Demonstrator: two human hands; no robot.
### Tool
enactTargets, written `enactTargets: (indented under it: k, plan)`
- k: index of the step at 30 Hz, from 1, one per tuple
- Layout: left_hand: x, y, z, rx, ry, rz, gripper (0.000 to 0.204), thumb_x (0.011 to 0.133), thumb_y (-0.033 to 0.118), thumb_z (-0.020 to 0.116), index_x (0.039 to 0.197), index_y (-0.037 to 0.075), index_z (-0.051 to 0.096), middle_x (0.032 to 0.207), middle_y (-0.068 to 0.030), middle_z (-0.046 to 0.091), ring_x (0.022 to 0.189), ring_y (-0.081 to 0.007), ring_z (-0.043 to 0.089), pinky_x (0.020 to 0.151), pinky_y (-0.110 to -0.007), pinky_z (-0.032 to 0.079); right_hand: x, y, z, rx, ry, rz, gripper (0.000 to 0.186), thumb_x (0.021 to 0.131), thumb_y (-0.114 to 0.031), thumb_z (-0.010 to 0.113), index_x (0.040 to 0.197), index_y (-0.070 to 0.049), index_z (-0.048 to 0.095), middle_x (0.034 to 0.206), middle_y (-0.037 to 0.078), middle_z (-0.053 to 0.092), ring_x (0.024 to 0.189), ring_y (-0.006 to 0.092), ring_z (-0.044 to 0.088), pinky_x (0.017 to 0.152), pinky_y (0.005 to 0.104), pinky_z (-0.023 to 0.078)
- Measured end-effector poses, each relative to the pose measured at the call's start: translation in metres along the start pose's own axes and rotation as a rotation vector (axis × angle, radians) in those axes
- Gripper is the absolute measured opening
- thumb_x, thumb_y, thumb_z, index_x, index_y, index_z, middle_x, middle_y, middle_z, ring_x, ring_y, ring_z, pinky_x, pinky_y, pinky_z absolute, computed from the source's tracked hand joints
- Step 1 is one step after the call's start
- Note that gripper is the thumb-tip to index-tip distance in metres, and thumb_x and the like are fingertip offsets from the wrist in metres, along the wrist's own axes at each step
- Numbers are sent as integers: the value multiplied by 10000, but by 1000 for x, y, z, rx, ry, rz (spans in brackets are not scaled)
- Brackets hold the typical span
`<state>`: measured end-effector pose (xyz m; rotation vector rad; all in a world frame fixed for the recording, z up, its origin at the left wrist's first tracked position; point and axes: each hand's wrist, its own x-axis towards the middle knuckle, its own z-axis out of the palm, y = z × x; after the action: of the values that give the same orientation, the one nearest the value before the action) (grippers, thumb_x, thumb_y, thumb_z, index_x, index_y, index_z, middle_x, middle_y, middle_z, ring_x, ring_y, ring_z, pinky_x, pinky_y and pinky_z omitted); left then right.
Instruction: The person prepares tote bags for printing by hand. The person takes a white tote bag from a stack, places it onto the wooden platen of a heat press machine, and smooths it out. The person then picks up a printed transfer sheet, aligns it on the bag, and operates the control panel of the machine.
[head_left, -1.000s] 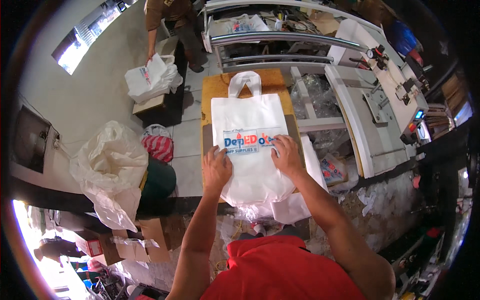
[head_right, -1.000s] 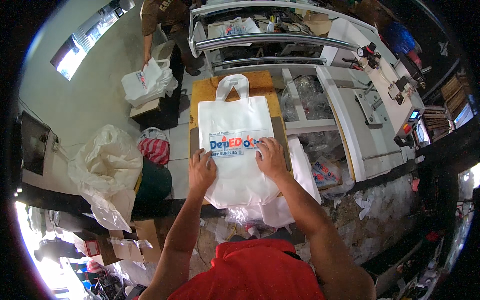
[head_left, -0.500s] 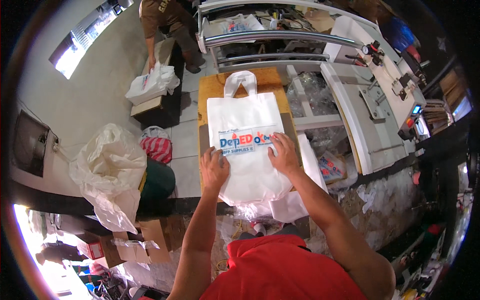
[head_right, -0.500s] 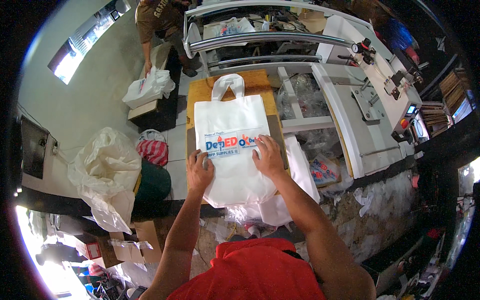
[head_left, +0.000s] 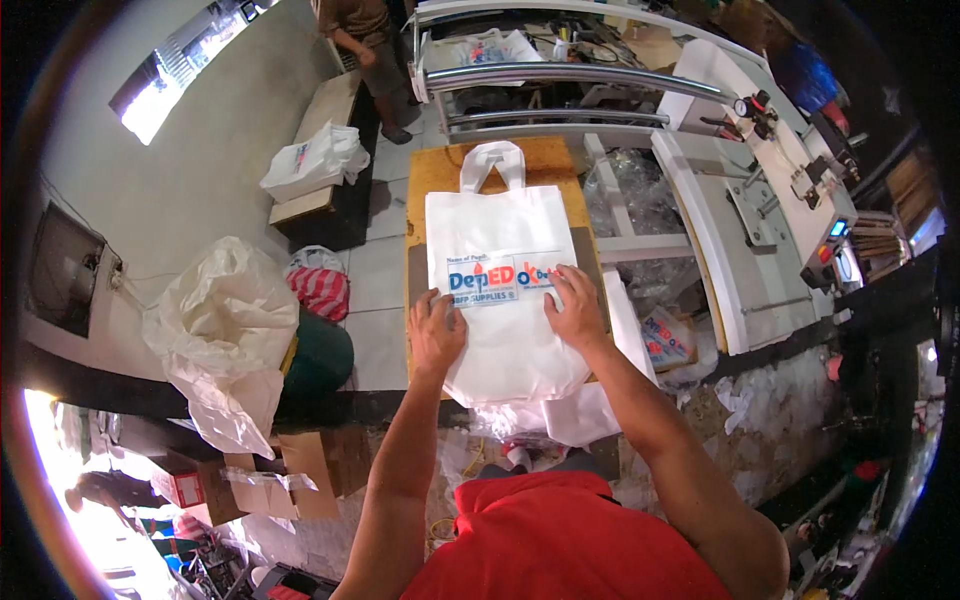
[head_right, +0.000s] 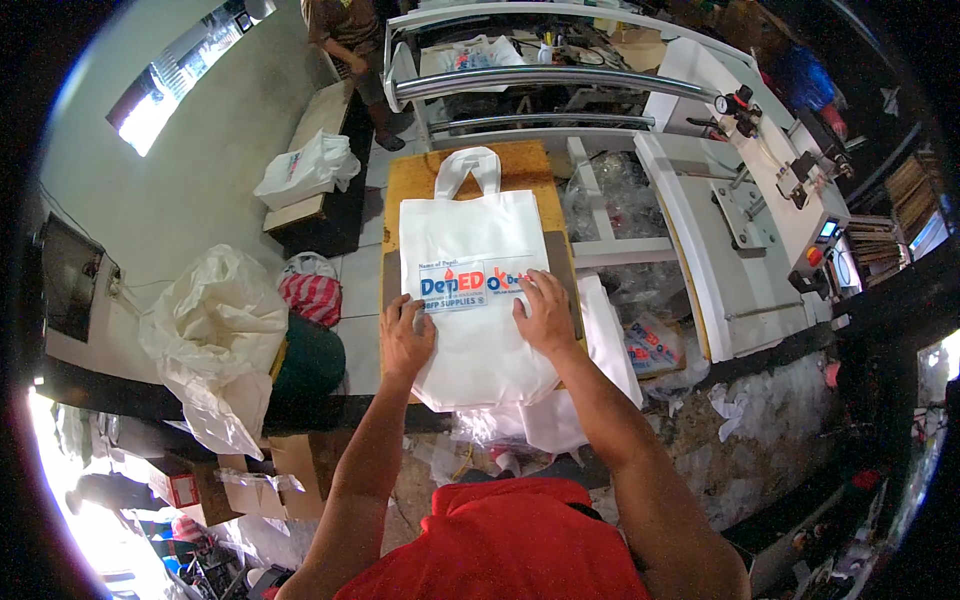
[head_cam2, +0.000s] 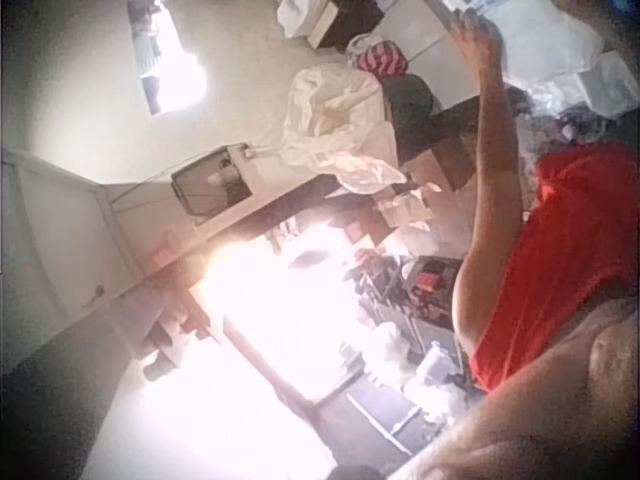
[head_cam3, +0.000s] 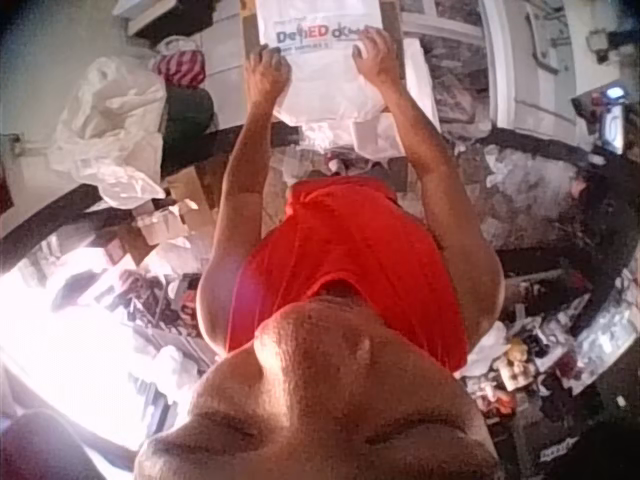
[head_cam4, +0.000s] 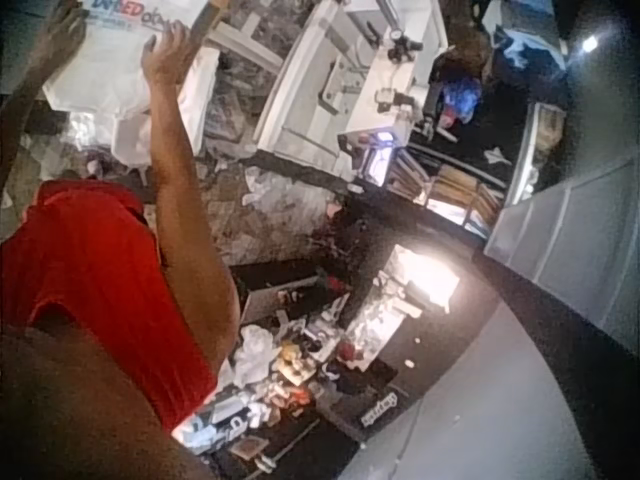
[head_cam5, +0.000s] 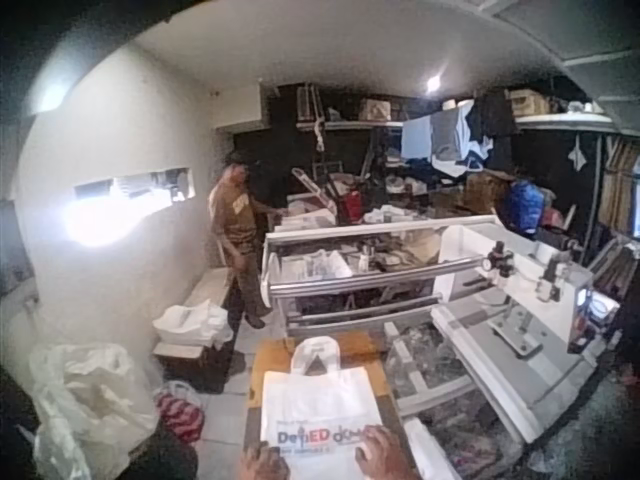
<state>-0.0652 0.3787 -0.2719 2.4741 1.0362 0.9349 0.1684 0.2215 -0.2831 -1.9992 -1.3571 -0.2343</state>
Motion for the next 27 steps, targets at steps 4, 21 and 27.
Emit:
enactTargets:
  k: [4,21,27]
  plan:
    - [1,1,1,13,-8,5,300,835,125,690,1126,53,695,1269,-176,601,1177,-377,572,1018,-489,452,-1,1,-1,4,-8,15,396,841,-167,709,1200,-6,659,1345,172,567,1290,381,499,1089,489,401]
    - [2,-19,4,-374,105,-163,322,911,40,565,1228,-18,576,1171,-206,616,1055,-333,640,926,-420,517,12,2,-38,157,282,26,407,839,-96,709,1217,-15,581,1284,209,576,1217,397,536,1064,478,415]
    - [-1,-39,12,-535,122,-291,326,867,-13,577,1192,-17,597,1065,-172,632,965,-295,651,890,-375,527,-15,114,-188,-216,635,192,263,864,-28,637,1126,-29,608,1116,164,635,1094,379,591,981,480,449]
